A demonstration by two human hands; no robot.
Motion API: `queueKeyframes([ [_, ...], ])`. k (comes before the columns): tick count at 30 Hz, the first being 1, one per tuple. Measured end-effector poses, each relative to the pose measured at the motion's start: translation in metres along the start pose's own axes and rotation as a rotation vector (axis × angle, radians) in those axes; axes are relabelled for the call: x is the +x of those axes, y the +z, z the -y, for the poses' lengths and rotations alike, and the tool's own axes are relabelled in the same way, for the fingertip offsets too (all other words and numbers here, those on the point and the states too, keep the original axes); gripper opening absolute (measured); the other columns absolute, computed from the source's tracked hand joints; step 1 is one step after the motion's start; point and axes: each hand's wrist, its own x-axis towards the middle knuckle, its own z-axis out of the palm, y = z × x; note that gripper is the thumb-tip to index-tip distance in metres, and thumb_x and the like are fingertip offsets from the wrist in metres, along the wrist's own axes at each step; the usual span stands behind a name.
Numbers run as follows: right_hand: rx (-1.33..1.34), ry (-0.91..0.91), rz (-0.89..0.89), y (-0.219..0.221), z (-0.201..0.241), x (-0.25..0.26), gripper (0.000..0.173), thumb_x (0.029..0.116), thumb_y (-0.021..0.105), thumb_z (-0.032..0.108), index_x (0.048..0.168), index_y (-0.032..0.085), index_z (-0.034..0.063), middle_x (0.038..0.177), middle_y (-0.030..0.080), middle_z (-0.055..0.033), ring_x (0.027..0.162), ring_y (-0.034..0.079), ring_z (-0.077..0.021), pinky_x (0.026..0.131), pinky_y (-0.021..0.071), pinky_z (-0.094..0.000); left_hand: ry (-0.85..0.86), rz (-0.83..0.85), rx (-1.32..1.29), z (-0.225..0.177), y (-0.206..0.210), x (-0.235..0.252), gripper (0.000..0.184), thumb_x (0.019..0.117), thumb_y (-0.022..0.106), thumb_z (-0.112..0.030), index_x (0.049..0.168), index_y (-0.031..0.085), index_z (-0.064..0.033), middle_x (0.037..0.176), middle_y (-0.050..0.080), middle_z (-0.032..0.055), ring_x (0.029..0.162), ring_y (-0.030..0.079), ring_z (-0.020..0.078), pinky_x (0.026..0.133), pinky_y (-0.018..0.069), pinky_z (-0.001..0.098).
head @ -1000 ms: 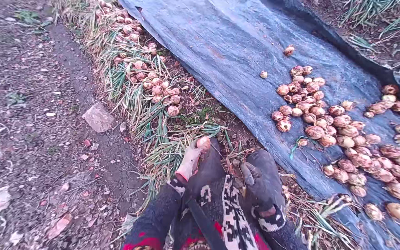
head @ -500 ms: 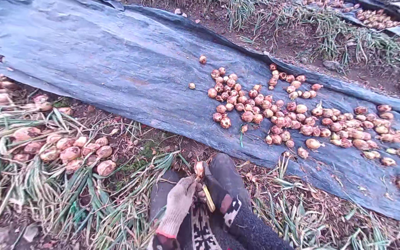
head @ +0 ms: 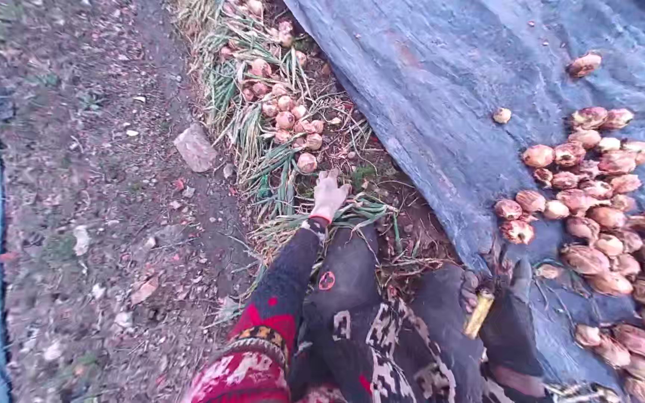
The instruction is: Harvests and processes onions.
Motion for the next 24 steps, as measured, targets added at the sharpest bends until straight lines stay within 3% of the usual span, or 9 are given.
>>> queueKeyframes([
  [1, -0.087, 0.03, -0.093, 0.002, -0.021, 0.004, 0.067, 0.0962, 0.031, 0.077, 0.108, 0.067, 0.0208, 0.074, 0.065, -0.001, 0.053, 0.061, -0.011, 0.044, 0.0533, -0.0279, -0.09, -0.08, -0.013, 0.022, -0.003, 0.021, 0.064, 0.0872, 0.073, -0.046, 0.144, 0.059, -0.0189, 0.15, 0.05, 0.0219, 0.129, 0.057, 0.041, 0.1, 0.052, 0.0603],
  [4, -0.531, -0.031, -0.232, -0.011, -0.076, 0.005, 0.047, 0.1068, 0.04, 0.054, 0.132, 0.06, 0.0198, 0.088, 0.066, -0.0071, 0.065, 0.063, -0.0177, 0.055, 0.058, -0.0378, -0.2, -0.225, 0.02, 0.075, -0.007, 0.083, 0.07, 0.0859, 0.075, -0.041, 0.148, 0.054, -0.0176, 0.149, 0.051, 0.0205, 0.129, 0.057, 0.0391, 0.103, 0.0505, 0.0592],
  [8, -0.707, 0.022, -0.27, 0.014, -0.095, -0.013, 0.042, 0.1044, 0.054, 0.043, 0.119, 0.066, 0.0049, 0.087, 0.068, -0.0074, 0.072, 0.065, -0.0167, 0.066, 0.0585, -0.0366, -0.188, -0.095, 0.17, 0.11, 0.0, 0.141, 0.092, 0.0744, 0.081, -0.047, 0.154, 0.046, -0.0202, 0.15, 0.05, 0.0207, 0.13, 0.056, 0.0406, 0.103, 0.0491, 0.0612],
  [10, -0.735, 0.099, -0.283, 0.013, -0.096, -0.013, 0.047, 0.0986, 0.066, 0.034, 0.134, 0.06, 0.0033, 0.1, 0.071, -0.0082, 0.084, 0.068, -0.0129, 0.078, 0.0588, -0.0336, -0.231, -0.078, 0.181, 0.113, 0.007, 0.156, 0.106, 0.0661, 0.085, -0.048, 0.159, 0.039, -0.0243, 0.152, 0.048, 0.0203, 0.13, 0.056, 0.0408, 0.102, 0.0482, 0.0634],
  [12, -0.825, 0.09, -0.33, 0.014, -0.093, -0.009, 0.051, 0.0918, 0.075, 0.031, 0.135, 0.061, 0.0073, 0.103, 0.072, -0.0078, 0.083, 0.069, -0.0126, 0.076, 0.0598, -0.0348, -0.236, -0.085, 0.198, 0.11, 0.013, 0.155, 0.109, 0.0612, 0.087, -0.046, 0.157, 0.04, -0.0245, 0.15, 0.049, 0.0201, 0.129, 0.056, 0.0412, 0.104, 0.0453, 0.066],
  [14, -1.061, -0.01, -0.332, 0.021, -0.085, 0.0, 0.049, 0.0918, 0.075, 0.038, 0.132, 0.065, 0.0112, 0.108, 0.073, -0.0055, 0.089, 0.07, -0.0127, 0.079, 0.0606, -0.037, -0.133, -0.067, 0.2, 0.099, 0.013, 0.136, 0.106, 0.059, 0.085, -0.05, 0.154, 0.046, -0.0237, 0.146, 0.055, 0.0183, 0.128, 0.057, 0.0401, 0.109, 0.0402, 0.068],
  [17, -1.466, -0.132, -0.302, 0.042, -0.072, 0.013, 0.053, 0.096, 0.064, 0.05, 0.136, 0.066, 0.0166, 0.132, 0.067, -0.0089, 0.124, 0.061, -0.0229, 0.107, 0.0472, -0.0516, 0.061, 0.022, 0.108, 0.074, 0.004, 0.072, 0.106, 0.0594, 0.084, -0.059, 0.153, 0.048, -0.0239, 0.145, 0.056, 0.0134, 0.129, 0.057, 0.0351, 0.106, 0.0465, 0.0609],
  [21, -1.145, -0.088, -0.171, 0.053, -0.094, 0.031, 0.071, 0.0968, 0.064, 0.051, 0.152, 0.046, 0.01, 0.136, 0.064, -0.0127, 0.124, 0.062, -0.0173, 0.108, 0.0499, -0.0421, 0.303, 0.139, -0.293, 0.056, -0.013, -0.035, 0.104, 0.0613, 0.087, -0.062, 0.147, 0.052, -0.0158, 0.142, 0.06, 0.0082, 0.125, 0.061, 0.0189, 0.105, 0.054, 0.0448],
  [24, -0.95, -0.21, -0.009, 0.059, -0.113, 0.037, 0.081, 0.0911, 0.069, 0.056, 0.15, 0.047, 0.0058, 0.137, 0.063, -0.01, 0.125, 0.061, -0.0137, 0.108, 0.0516, -0.0386, 0.412, 0.315, -0.576, 0.037, -0.028, -0.108, 0.105, 0.0656, 0.084, -0.068, 0.147, 0.05, -0.0111, 0.14, 0.062, 0.0085, 0.125, 0.061, 0.0152, 0.106, 0.0534, 0.0407],
])
